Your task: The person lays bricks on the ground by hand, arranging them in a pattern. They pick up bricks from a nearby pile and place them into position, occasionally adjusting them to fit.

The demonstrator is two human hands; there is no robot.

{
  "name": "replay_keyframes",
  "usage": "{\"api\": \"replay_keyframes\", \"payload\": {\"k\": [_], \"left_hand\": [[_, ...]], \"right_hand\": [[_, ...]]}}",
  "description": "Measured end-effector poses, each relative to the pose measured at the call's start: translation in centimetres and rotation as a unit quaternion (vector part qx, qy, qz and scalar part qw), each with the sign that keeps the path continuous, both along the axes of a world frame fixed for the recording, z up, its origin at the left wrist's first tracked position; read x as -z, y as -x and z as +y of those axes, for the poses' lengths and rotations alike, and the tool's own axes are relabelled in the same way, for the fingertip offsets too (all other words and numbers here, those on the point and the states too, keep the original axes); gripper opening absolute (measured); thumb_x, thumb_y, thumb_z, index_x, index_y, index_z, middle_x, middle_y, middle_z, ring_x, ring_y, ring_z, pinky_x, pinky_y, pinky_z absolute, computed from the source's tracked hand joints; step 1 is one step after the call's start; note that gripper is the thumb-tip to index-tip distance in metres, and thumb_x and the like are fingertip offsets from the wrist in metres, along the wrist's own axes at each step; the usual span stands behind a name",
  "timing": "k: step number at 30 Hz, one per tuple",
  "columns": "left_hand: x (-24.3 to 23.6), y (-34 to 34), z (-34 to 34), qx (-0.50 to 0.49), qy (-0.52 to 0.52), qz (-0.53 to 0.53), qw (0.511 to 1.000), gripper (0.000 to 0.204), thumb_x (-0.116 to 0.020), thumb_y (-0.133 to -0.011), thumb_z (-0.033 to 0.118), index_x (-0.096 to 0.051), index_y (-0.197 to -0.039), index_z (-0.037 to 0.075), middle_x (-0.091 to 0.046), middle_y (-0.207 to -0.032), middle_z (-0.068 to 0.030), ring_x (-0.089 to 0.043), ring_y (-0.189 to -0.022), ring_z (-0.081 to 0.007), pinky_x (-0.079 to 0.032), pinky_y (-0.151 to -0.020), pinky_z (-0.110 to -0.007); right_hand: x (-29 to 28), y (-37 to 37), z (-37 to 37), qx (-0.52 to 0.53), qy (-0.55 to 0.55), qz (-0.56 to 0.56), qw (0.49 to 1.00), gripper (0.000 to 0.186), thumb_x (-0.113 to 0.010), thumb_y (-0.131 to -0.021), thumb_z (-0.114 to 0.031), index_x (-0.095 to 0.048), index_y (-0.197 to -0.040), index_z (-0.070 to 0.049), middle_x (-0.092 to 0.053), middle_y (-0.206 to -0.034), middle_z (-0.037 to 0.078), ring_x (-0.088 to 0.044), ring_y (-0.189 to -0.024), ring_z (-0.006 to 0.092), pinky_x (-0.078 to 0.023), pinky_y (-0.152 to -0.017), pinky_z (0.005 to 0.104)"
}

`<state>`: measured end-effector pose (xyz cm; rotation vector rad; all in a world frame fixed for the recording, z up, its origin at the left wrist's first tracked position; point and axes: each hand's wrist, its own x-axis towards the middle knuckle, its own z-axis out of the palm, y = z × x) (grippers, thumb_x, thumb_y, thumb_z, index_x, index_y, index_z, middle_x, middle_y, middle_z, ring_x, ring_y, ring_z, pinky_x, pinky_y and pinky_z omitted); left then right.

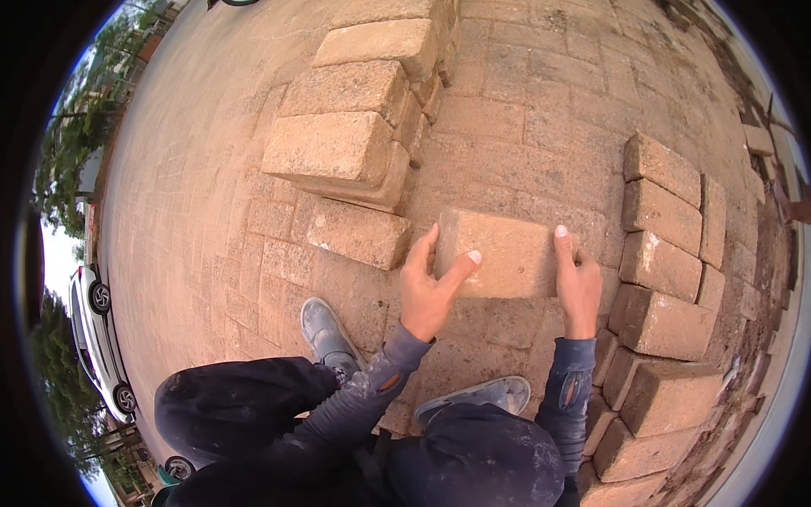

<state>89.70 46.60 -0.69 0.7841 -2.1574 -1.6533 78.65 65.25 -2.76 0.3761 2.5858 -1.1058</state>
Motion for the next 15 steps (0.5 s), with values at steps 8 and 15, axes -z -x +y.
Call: {"api": "replay_keyframes", "payload": {"k": [8, 15], "left_hand": [[-2.5, -8.1, -16.0, -0.153, 0.012, -0.043, 0.987, 0.049, -0.062, -0.096, 0.025, -0.056, -0.132, -0.008, -0.063, -0.119, -0.0222, -0.059, -0.114, -0.0291, -0.043, -0.102, -0.037], [5.9, -9.9, -22.5, -0.235, 0.183, -0.058, 0.953, 0.047, -0.058, -0.100, 0.033, -0.059, -0.127, -0.005, -0.056, -0.129, -0.0213, -0.052, -0.122, -0.0324, -0.042, -0.103, -0.039]], "right_hand": [[-2.5, -7.4, -13.3, -0.222, 0.198, -0.059, 0.953, 0.078, -0.060, -0.086, -0.071, -0.059, -0.075, 0.007, -0.052, -0.056, 0.013, -0.054, -0.058, 0.0198, -0.043, -0.053, 0.0395], [2.9, -8.6, -18.3, -0.253, 0.229, 0.052, 0.939, 0.081, -0.061, -0.092, -0.058, -0.049, -0.137, 0.009, -0.062, -0.122, 0.030, -0.060, -0.119, 0.0364, -0.046, -0.100, 0.0457]]}}
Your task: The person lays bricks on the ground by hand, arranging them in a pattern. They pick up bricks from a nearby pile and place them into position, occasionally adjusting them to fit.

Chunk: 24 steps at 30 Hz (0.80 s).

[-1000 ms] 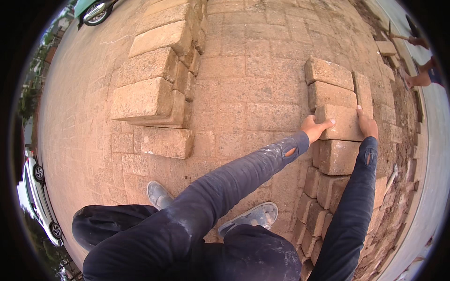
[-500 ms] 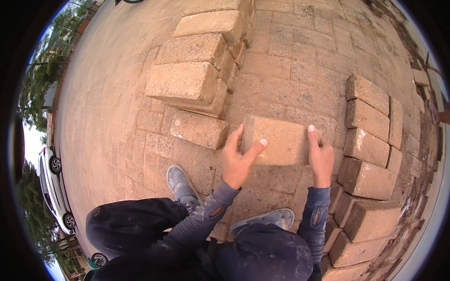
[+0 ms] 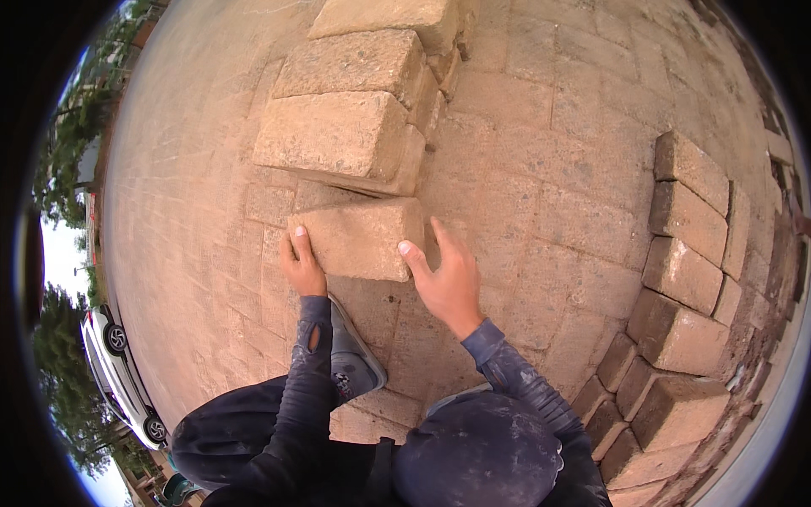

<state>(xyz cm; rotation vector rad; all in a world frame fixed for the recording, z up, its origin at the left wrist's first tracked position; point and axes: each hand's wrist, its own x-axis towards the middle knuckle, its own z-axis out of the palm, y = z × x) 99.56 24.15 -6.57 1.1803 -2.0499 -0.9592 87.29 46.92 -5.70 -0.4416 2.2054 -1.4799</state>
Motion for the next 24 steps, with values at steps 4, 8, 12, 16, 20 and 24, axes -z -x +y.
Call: {"api": "replay_keyframes", "payload": {"k": [4, 8, 12, 16, 20, 24], "left_hand": [[1.5, 2.4, 3.6, -0.258, -0.098, 0.219, 0.936, 0.063, -0.046, -0.104, 0.043, -0.035, -0.148, -0.001, -0.039, -0.147, -0.0214, -0.045, -0.130, -0.0321, -0.038, -0.109, -0.043], [2.1, 4.0, 6.0, -0.214, -0.266, 0.313, 0.886, 0.077, -0.040, -0.101, 0.058, -0.024, -0.154, 0.004, -0.034, -0.152, -0.0198, -0.041, -0.134, -0.0338, -0.038, -0.110, -0.044], [1.0, 5.0, 5.5, -0.183, -0.312, 0.347, 0.865, 0.081, -0.039, -0.098, 0.064, -0.023, -0.155, 0.009, -0.031, -0.154, -0.0184, -0.037, -0.139, -0.0341, -0.037, -0.112, -0.046], [0.4, 5.1, 2.5, -0.178, -0.327, 0.333, 0.866, 0.077, -0.037, -0.099, 0.062, -0.024, -0.156, 0.012, -0.031, -0.155, -0.0166, -0.037, -0.140, -0.0331, -0.037, -0.113, -0.045], [1.5, 4.8, 2.1, -0.156, -0.272, 0.311, 0.897, 0.075, -0.036, -0.099, 0.060, -0.029, -0.154, 0.011, -0.035, -0.153, -0.0160, -0.041, -0.137, -0.0316, -0.039, -0.110, -0.045], [1.3, 5.7, 2.1, -0.127, -0.342, 0.319, 0.875, 0.074, -0.038, -0.097, 0.063, -0.036, -0.148, 0.009, -0.042, -0.147, -0.0158, -0.048, -0.131, -0.0319, -0.046, -0.103, -0.045]], "right_hand": [[1.7, 0.2, -1.1, 0.088, 0.158, -0.184, 0.966, 0.081, -0.049, -0.098, -0.058, -0.036, -0.147, 0.005, -0.040, -0.148, 0.028, -0.038, -0.140, 0.0349, -0.029, -0.115, 0.0444], [3.0, 2.7, -3.3, 0.188, 0.216, -0.273, 0.918, 0.080, -0.039, -0.101, -0.058, -0.027, -0.151, 0.003, -0.030, -0.154, 0.024, -0.028, -0.145, 0.0319, -0.023, -0.119, 0.0414], [4.1, 0.3, -6.3, 0.210, 0.266, -0.322, 0.884, 0.080, -0.031, -0.102, -0.058, -0.017, -0.153, 0.001, -0.022, -0.158, 0.022, -0.020, -0.148, 0.0297, -0.019, -0.120, 0.0385], [4.2, -2.1, -8.6, 0.188, 0.300, -0.343, 0.870, 0.080, -0.024, -0.104, -0.059, -0.006, -0.156, -0.001, -0.014, -0.162, 0.020, -0.013, -0.150, 0.0276, -0.015, -0.121, 0.0356], [4.1, -2.4, -7.5, 0.169, 0.328, -0.374, 0.851, 0.078, -0.020, -0.105, -0.057, 0.000, -0.158, -0.002, -0.009, -0.164, 0.019, -0.009, -0.152, 0.0262, -0.013, -0.122, 0.0331], [5.3, -2.5, -7.6, 0.169, 0.235, -0.231, 0.929, 0.083, -0.020, -0.104, -0.057, 0.003, -0.155, 0.005, 0.004, -0.164, 0.023, 0.008, -0.152, 0.0345, 0.002, -0.123, 0.0413]]}}
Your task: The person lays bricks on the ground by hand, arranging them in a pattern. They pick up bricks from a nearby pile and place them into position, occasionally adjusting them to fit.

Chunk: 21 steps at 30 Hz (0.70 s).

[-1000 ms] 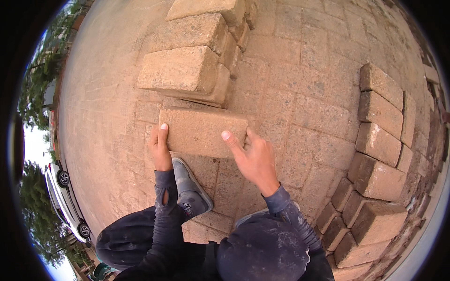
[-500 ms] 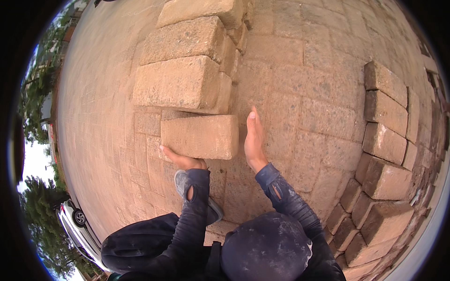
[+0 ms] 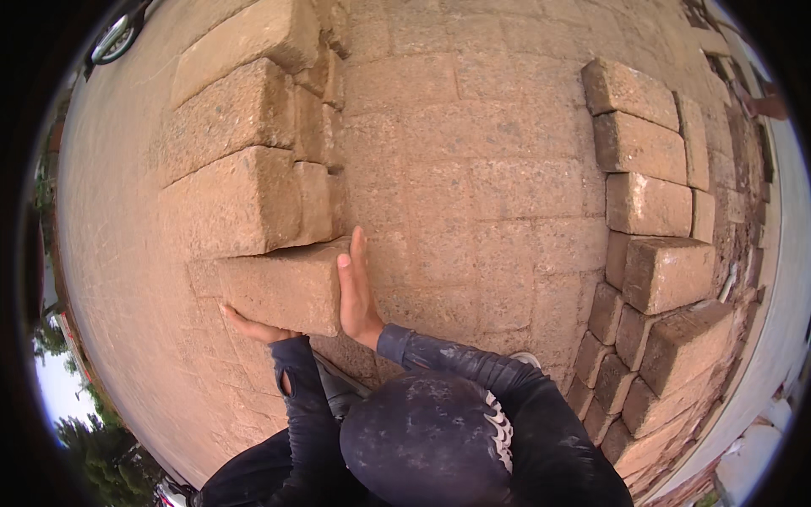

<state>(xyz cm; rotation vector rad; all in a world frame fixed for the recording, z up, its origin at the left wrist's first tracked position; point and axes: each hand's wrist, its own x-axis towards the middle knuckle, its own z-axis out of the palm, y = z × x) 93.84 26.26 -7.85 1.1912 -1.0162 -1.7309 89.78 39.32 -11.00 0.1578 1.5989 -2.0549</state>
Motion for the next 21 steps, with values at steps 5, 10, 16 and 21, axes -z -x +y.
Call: {"api": "replay_keyframes", "payload": {"k": [5, 10, 16, 21], "left_hand": [[0.6, -2.9, -4.5, 0.014, 0.075, -0.053, 0.996, 0.082, -0.037, -0.095, 0.067, -0.035, -0.148, 0.004, -0.041, -0.149, -0.0186, -0.050, -0.129, -0.0365, -0.047, -0.104, -0.047], [-1.7, 0.4, -3.0, -0.165, 0.296, -0.309, 0.889, 0.070, -0.057, -0.095, 0.050, -0.039, -0.144, 0.004, -0.047, -0.141, -0.0194, -0.051, -0.126, -0.0362, -0.045, -0.104, -0.047], [-11.5, 10.1, 17.5, 0.236, 0.474, -0.051, 0.847, 0.035, -0.052, -0.103, 0.018, -0.051, -0.132, -0.001, -0.055, -0.134, -0.0161, -0.052, -0.126, -0.0270, -0.037, -0.112, -0.039], [-5.5, 13.3, 33.3, 0.668, -0.057, -0.094, 0.736, 0.077, -0.057, -0.098, 0.050, -0.038, -0.145, -0.008, -0.042, -0.145, -0.0279, -0.040, -0.139, -0.0376, -0.036, -0.112, -0.047]], "right_hand": [[-1.2, 0.2, -2.0, -0.092, -0.129, 0.031, 0.987, 0.088, -0.018, -0.101, -0.065, -0.009, -0.157, 0.002, 0.000, -0.162, 0.029, 0.005, -0.151, 0.0419, -0.003, -0.121, 0.0512], [-1.1, 5.9, 4.1, -0.249, -0.120, 0.062, 0.959, 0.089, -0.041, -0.097, -0.062, -0.020, -0.154, 0.004, -0.029, -0.151, 0.033, -0.026, -0.143, 0.0441, -0.026, -0.116, 0.0484], [-10.8, 15.2, 20.0, 0.013, -0.244, 0.235, 0.941, 0.065, -0.067, -0.087, -0.046, -0.060, -0.127, 0.005, -0.067, -0.115, 0.027, -0.064, -0.110, 0.0403, -0.050, -0.093, 0.0456], [-18.3, 22.3, 36.2, 0.176, -0.545, 0.211, 0.792, 0.049, -0.070, -0.084, -0.044, -0.070, -0.095, 0.004, -0.071, -0.092, 0.024, -0.069, -0.090, 0.0398, -0.053, -0.078, 0.0496]]}}
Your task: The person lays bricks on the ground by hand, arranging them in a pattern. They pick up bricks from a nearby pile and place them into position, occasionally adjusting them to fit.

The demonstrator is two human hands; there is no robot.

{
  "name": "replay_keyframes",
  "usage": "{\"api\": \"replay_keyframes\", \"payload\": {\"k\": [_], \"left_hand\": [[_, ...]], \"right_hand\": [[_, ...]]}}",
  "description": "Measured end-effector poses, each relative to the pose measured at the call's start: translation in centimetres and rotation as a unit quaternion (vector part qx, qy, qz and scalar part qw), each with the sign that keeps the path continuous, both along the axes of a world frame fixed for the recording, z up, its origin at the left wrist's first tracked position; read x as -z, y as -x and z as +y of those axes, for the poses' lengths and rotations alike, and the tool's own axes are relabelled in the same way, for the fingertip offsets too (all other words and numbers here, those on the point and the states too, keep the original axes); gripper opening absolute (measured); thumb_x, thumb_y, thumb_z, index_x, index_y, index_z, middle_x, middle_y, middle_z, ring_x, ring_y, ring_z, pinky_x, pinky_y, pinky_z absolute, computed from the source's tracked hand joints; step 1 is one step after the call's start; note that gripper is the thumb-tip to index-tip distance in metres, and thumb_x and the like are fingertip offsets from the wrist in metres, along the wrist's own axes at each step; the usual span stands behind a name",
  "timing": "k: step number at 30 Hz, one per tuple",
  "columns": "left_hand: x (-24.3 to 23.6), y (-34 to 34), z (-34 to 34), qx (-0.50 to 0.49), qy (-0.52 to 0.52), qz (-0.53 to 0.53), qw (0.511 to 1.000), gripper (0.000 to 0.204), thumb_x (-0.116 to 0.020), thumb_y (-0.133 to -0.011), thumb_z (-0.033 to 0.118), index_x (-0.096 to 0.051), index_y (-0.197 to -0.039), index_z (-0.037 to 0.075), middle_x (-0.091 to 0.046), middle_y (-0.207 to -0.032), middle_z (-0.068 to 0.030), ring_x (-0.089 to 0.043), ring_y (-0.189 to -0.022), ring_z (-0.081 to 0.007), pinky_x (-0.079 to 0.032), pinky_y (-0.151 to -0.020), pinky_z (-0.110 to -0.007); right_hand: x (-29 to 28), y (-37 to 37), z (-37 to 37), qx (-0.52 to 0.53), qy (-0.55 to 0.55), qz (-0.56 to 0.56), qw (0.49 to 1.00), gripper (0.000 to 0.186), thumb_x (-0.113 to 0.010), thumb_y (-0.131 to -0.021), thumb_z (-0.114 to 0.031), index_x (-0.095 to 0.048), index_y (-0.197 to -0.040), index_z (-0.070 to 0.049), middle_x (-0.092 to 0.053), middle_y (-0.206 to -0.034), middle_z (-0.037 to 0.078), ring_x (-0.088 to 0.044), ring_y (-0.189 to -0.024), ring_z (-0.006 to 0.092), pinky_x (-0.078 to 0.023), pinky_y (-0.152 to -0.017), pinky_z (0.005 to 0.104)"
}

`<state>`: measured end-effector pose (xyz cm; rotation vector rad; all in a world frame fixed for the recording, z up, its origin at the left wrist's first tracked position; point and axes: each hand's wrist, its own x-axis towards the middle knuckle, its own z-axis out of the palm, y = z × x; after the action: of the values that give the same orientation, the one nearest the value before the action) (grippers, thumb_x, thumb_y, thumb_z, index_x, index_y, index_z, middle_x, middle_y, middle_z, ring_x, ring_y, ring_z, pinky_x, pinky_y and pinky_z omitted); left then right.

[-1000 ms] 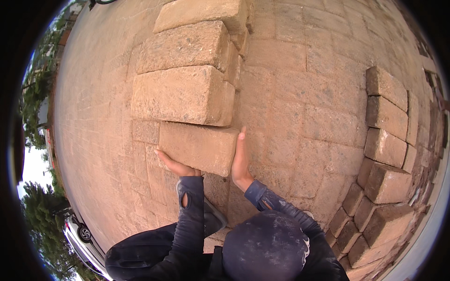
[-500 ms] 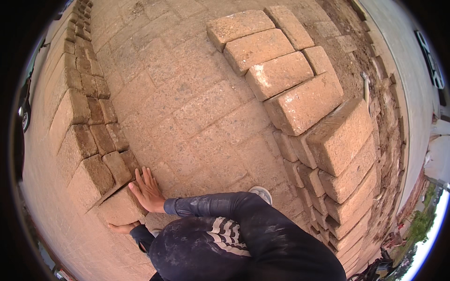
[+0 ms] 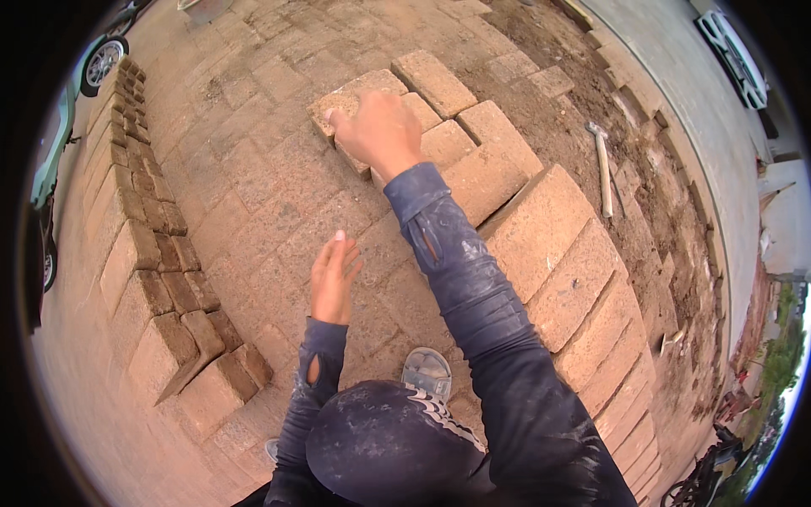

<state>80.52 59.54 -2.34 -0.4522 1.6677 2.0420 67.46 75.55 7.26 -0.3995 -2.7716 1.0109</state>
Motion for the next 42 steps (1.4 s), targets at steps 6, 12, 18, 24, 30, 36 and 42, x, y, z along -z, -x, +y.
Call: {"api": "replay_keyframes", "payload": {"k": [6, 12, 18, 24, 30, 36, 42], "left_hand": [[4.3, 1.2, 13.0, 0.116, -0.056, 0.019, 0.991, 0.111, -0.067, -0.085, 0.063, -0.017, -0.150, -0.012, -0.031, -0.152, -0.0313, -0.032, -0.143, -0.0396, -0.030, -0.115, -0.043], [6.1, 0.4, 11.5, 0.058, 0.173, -0.020, 0.983, 0.104, -0.068, -0.074, 0.072, -0.053, -0.125, -0.017, -0.057, -0.125, -0.0354, -0.058, -0.118, -0.0444, -0.046, -0.099, -0.048], [0.4, -3.7, 2.9, -0.042, 0.224, 0.026, 0.973, 0.107, -0.072, -0.073, 0.070, -0.053, -0.125, -0.021, -0.047, -0.134, -0.0398, -0.051, -0.123, -0.0446, -0.044, -0.102, -0.045], [-6.2, -8.7, -10.0, -0.265, 0.335, 0.065, 0.902, 0.100, -0.075, -0.078, 0.058, -0.046, -0.131, -0.022, -0.056, -0.121, -0.0346, -0.056, -0.118, -0.0396, -0.044, -0.100, -0.041], [-12.6, -13.8, -24.7, -0.449, 0.251, 0.072, 0.855, 0.064, -0.073, -0.089, 0.034, -0.057, -0.128, -0.014, -0.069, -0.106, -0.0219, -0.063, -0.102, -0.0241, -0.047, -0.093, -0.034], [-4.5, -16.5, -34.4, -0.525, 0.521, 0.065, 0.669, 0.059, -0.065, -0.096, 0.037, -0.054, -0.136, -0.005, -0.044, -0.145, -0.0237, -0.045, -0.132, -0.0341, -0.036, -0.110, -0.042], [-3.1, -12.7, -29.7, -0.702, 0.180, 0.163, 0.669, 0.072, -0.045, -0.100, 0.051, -0.028, -0.151, 0.002, -0.038, -0.148, -0.0225, -0.042, -0.136, -0.0347, -0.040, -0.110, -0.043]], "right_hand": [[6.0, 1.2, 22.5, 0.026, -0.276, -0.335, 0.901, 0.093, -0.056, -0.082, -0.076, -0.062, -0.127, 0.005, -0.060, -0.128, 0.030, -0.062, -0.117, 0.0400, -0.049, -0.098, 0.0469], [10.8, -2.8, 20.1, 0.002, -0.093, -0.334, 0.938, 0.093, -0.063, -0.079, -0.064, -0.058, -0.124, 0.017, -0.060, -0.129, 0.032, -0.058, -0.123, 0.0367, -0.044, -0.102, 0.0397], [7.5, -3.9, 11.4, -0.057, -0.021, -0.320, 0.946, 0.071, -0.065, -0.081, -0.053, -0.065, -0.097, 0.016, -0.066, -0.090, 0.021, -0.064, -0.085, 0.0278, -0.049, -0.074, 0.0408], [3.4, -7.1, -4.4, -0.230, 0.058, -0.253, 0.938, 0.069, -0.063, -0.083, -0.060, -0.066, -0.069, 0.008, -0.058, -0.060, 0.011, -0.056, -0.060, 0.0184, -0.043, -0.056, 0.0350], [-2.8, -12.6, -18.7, -0.374, 0.254, -0.311, 0.836, 0.079, -0.064, -0.085, -0.065, -0.070, -0.090, 0.013, -0.058, -0.059, 0.011, -0.068, -0.064, 0.0227, -0.050, -0.056, 0.0345], [3.2, -17.3, -28.3, -0.465, 0.282, -0.046, 0.838, 0.091, -0.065, -0.089, -0.057, -0.037, -0.141, 0.012, -0.048, -0.128, 0.035, -0.050, -0.124, 0.0410, -0.043, -0.103, 0.0453], [7.0, -17.5, -32.3, -0.403, 0.391, 0.057, 0.826, 0.105, -0.051, -0.092, -0.066, -0.004, -0.155, 0.003, 0.003, -0.159, 0.033, -0.004, -0.148, 0.0483, -0.006, -0.117, 0.0617]]}}
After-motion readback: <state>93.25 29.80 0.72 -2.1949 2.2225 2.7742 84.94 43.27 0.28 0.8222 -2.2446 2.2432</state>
